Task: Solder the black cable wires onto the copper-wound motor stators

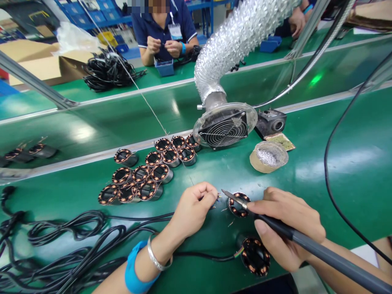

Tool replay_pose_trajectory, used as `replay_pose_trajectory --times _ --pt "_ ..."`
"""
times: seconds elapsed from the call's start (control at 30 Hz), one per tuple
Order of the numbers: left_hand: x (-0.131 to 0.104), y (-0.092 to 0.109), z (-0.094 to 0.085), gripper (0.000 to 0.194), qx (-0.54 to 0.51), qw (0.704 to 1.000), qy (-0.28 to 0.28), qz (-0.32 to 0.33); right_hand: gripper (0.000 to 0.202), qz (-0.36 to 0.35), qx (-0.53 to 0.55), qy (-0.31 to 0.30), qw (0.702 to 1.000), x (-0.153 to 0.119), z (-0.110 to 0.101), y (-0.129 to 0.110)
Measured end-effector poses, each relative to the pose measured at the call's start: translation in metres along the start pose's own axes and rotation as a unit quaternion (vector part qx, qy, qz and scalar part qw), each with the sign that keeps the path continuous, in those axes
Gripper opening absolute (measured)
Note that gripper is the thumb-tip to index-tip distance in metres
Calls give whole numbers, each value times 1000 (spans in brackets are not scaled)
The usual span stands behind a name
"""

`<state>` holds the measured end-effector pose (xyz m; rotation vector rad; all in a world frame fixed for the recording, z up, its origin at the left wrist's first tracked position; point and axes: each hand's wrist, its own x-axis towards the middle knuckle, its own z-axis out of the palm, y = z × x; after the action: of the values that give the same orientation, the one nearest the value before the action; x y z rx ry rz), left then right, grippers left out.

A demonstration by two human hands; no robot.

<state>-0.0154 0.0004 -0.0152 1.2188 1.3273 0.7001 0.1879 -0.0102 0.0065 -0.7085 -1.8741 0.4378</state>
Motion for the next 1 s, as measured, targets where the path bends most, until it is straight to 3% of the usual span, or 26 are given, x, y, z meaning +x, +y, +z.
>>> replay_pose_trajectory --times 0.77,1.0 --pt "0 0 0 21 -11 1000 2 -2 39 -36 -2 36 999 -1 2 8" --pt "-2 5 1 23 -124 989 -41 -67 42 -16 -30 14 999 -2 7 18"
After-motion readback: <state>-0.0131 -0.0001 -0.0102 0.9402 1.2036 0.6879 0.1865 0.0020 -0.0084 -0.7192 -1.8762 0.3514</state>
